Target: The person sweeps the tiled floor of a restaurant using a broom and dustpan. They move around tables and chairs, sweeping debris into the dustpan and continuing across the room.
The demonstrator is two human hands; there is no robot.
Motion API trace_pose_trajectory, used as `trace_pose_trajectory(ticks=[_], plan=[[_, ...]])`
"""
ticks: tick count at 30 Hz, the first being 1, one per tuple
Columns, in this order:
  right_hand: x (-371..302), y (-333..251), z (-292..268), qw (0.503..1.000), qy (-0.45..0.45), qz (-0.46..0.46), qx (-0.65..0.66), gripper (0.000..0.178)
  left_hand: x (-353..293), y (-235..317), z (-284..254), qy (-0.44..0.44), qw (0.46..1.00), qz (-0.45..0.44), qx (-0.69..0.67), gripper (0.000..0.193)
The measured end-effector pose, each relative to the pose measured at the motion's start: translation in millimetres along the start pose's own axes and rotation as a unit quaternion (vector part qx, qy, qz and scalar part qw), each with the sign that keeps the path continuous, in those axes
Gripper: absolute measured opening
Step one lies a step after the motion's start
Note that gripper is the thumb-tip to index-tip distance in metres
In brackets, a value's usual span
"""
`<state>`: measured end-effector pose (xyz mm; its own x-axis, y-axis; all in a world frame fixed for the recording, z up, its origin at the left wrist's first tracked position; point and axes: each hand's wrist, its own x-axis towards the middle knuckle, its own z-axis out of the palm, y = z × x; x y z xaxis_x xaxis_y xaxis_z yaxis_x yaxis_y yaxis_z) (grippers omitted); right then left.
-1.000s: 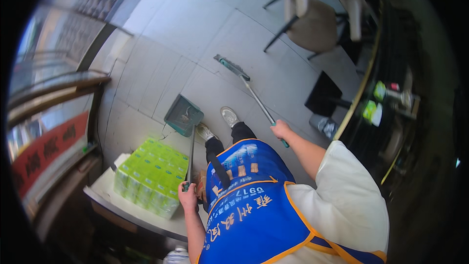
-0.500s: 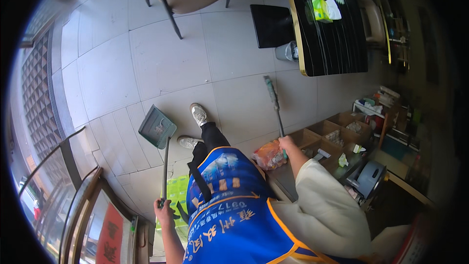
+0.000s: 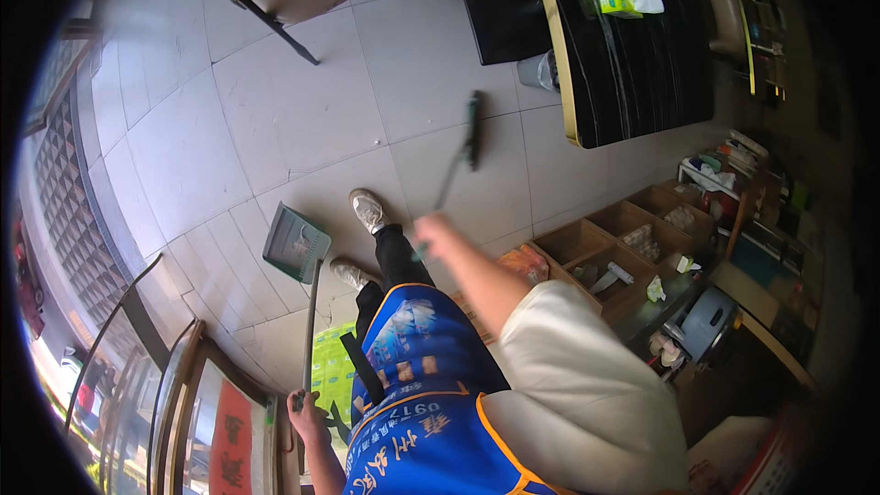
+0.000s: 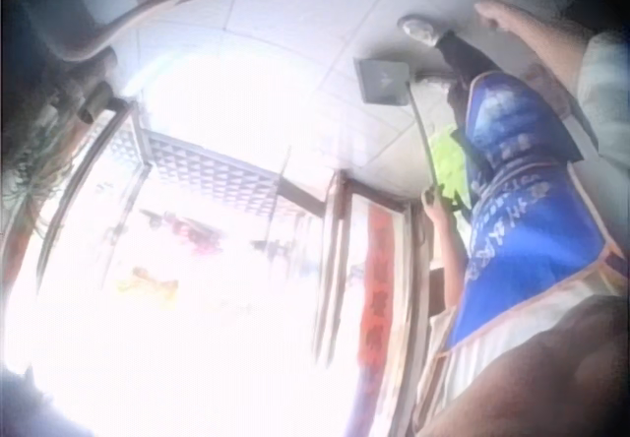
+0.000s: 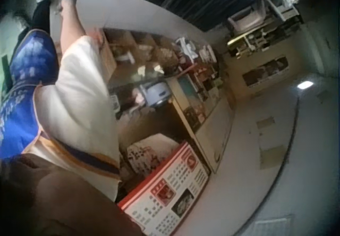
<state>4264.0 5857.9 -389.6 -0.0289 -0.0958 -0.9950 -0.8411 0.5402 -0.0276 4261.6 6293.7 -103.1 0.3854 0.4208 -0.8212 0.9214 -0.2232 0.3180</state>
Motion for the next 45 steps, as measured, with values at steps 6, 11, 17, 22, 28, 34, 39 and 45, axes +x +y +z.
trace_pose_trajectory(ticks=[6,11,17,22,28,34,39,45], plan=[[-93,20,200,0.99,-0.132,-0.046,-0.01,0.016,-9,16,-2,0.001,1.0,0.01,-0.022,0.021],[-111,13,191,0.993,-0.091,-0.066,-0.036,0.02,19,14,-14,0.013,0.999,0.03,-0.04,0.021],[-131,48,74,0.985,0.081,-0.14,-0.053,0.021,68,11,-30,-0.014,0.998,0.029,-0.046,0.017],[-99,16,-71,0.952,0.243,-0.11,-0.149,0.014,98,17,-38,-0.019,0.999,0.027,-0.039,0.021],[-7,-74,-176,0.974,0.22,-0.045,-0.03,0.024,120,38,-49,-0.021,0.999,0.031,-0.014,0.02],[38,-52,-9,0.904,0.082,-0.108,-0.406,0.018,133,57,-49,-0.035,0.999,0.028,-0.002,0.017],[-65,-10,87,0.991,0.078,-0.099,-0.043,0.015,129,68,-49,-0.034,0.999,0.014,0.011,0.015],[-108,-52,64,0.939,0.231,-0.161,-0.2,0.03,127,78,-48,-0.026,1.0,0.008,0.016,0.011]])
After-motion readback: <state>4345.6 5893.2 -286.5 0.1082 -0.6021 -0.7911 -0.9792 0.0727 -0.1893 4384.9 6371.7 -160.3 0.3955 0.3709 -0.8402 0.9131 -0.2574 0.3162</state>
